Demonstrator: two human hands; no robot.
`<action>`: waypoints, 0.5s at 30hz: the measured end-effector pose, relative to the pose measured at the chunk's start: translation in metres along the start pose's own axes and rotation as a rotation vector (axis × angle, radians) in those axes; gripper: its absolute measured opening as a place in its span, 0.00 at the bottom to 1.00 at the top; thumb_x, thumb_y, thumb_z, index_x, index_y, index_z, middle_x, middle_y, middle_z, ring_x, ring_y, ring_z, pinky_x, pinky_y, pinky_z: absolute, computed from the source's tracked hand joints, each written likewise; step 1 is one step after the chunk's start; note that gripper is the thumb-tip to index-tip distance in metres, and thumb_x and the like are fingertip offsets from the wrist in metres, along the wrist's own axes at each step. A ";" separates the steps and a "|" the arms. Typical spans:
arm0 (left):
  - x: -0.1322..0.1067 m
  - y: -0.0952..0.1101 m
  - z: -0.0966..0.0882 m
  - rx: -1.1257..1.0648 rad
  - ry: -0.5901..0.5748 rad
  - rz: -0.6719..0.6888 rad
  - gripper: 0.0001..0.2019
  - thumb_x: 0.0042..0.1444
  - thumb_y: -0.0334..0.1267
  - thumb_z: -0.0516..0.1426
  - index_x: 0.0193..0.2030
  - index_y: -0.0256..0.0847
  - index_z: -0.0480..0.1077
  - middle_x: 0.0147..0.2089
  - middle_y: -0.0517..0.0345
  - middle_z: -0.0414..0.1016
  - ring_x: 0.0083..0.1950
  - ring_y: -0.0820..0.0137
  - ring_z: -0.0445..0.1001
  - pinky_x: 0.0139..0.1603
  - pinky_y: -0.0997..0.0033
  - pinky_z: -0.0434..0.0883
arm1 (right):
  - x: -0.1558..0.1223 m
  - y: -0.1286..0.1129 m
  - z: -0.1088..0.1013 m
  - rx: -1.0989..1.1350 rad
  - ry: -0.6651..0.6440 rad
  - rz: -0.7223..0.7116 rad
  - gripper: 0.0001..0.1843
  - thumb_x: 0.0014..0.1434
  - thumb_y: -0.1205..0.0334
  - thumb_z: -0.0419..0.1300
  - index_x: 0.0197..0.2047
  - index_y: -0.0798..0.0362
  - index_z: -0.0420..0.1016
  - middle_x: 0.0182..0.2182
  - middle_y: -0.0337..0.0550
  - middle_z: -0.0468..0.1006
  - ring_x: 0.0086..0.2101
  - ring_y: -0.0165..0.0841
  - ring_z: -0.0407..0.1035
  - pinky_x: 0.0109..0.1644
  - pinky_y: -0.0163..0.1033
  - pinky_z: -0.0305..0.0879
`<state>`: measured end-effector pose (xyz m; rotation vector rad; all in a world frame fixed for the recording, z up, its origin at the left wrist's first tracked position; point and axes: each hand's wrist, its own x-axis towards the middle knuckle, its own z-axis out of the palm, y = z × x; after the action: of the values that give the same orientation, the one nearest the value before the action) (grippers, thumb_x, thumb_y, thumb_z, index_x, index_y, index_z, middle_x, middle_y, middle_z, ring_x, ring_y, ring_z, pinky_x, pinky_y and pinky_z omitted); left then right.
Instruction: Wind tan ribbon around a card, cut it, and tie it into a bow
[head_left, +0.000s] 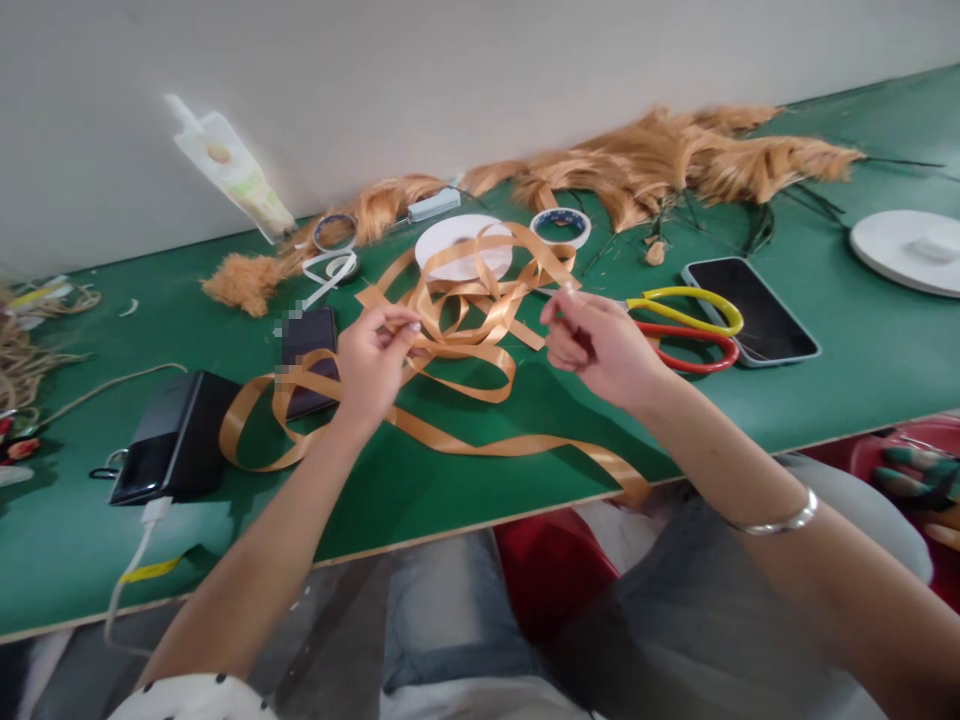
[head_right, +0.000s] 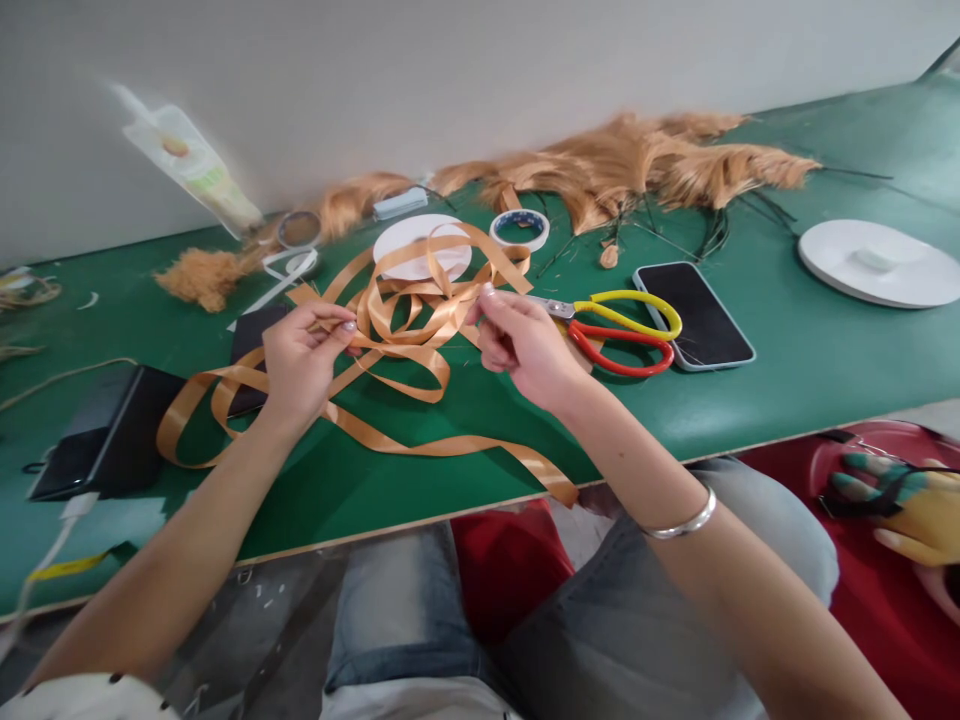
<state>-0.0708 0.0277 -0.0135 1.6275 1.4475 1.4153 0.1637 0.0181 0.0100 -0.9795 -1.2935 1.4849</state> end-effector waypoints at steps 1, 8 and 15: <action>0.001 -0.002 -0.001 0.000 0.018 0.013 0.03 0.48 0.35 0.60 0.31 0.39 0.71 0.28 0.62 0.73 0.24 0.77 0.71 0.28 0.76 0.70 | 0.000 0.000 -0.001 -0.194 -0.020 -0.048 0.13 0.58 0.52 0.55 0.28 0.52 0.65 0.12 0.28 0.50 0.15 0.23 0.44 0.22 0.33 0.44; 0.008 -0.011 -0.006 0.011 0.153 0.069 0.03 0.48 0.34 0.59 0.31 0.39 0.71 0.28 0.63 0.71 0.23 0.78 0.69 0.26 0.77 0.69 | 0.001 0.008 -0.009 -1.272 0.285 -0.226 0.09 0.55 0.59 0.59 0.26 0.55 0.72 0.19 0.39 0.68 0.23 0.29 0.60 0.28 0.36 0.48; 0.007 -0.009 -0.006 0.030 0.159 0.078 0.03 0.48 0.34 0.59 0.31 0.39 0.70 0.28 0.63 0.71 0.23 0.78 0.70 0.25 0.78 0.70 | 0.004 -0.002 -0.005 -0.185 0.250 -0.111 0.24 0.63 0.45 0.45 0.33 0.54 0.72 0.26 0.42 0.75 0.22 0.26 0.63 0.27 0.34 0.60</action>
<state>-0.0802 0.0354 -0.0175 1.6372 1.5145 1.6052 0.1674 0.0235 0.0118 -1.1541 -1.2951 1.1337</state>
